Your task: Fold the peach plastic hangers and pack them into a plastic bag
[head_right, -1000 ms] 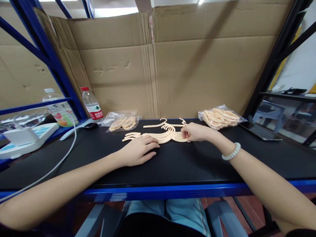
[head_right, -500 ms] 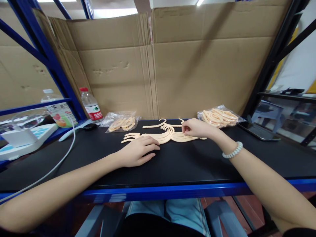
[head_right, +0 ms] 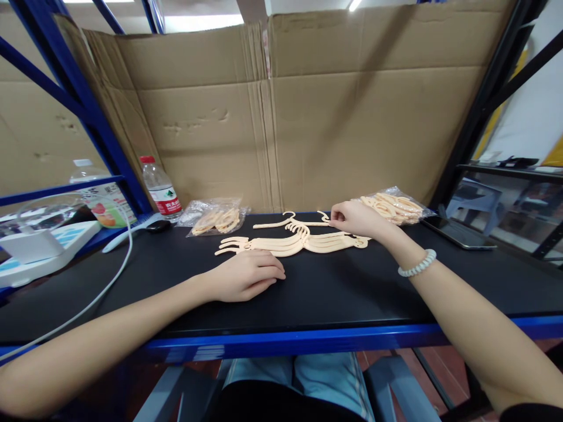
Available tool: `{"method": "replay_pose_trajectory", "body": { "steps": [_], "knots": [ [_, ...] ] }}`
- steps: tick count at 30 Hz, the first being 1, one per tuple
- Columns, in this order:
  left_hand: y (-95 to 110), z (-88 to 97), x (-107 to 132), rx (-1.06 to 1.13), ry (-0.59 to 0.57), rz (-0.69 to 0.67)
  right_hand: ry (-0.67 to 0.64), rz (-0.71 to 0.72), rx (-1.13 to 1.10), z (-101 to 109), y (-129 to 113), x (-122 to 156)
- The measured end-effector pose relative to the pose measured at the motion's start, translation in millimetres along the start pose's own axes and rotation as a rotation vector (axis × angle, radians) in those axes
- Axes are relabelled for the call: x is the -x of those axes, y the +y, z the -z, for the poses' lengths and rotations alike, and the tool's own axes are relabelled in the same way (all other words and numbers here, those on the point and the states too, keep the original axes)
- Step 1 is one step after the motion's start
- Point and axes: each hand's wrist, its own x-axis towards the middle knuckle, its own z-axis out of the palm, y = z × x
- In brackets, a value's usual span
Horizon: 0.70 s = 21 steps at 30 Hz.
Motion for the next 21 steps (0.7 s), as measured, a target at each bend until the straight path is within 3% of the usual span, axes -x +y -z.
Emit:
{"method": "replay_pose_trajectory", "body": {
  "steps": [11,21],
  "knots": [
    [0.3,0.5,-0.1,-0.003,-0.009,0.001,0.271,-0.172,-0.044,2.2,10.6,0.3],
    [-0.3,0.8,-0.1,-0.008,-0.015,-0.006,0.180,-0.201,0.070,5.8,23.2,-0.5]
  ]
}}
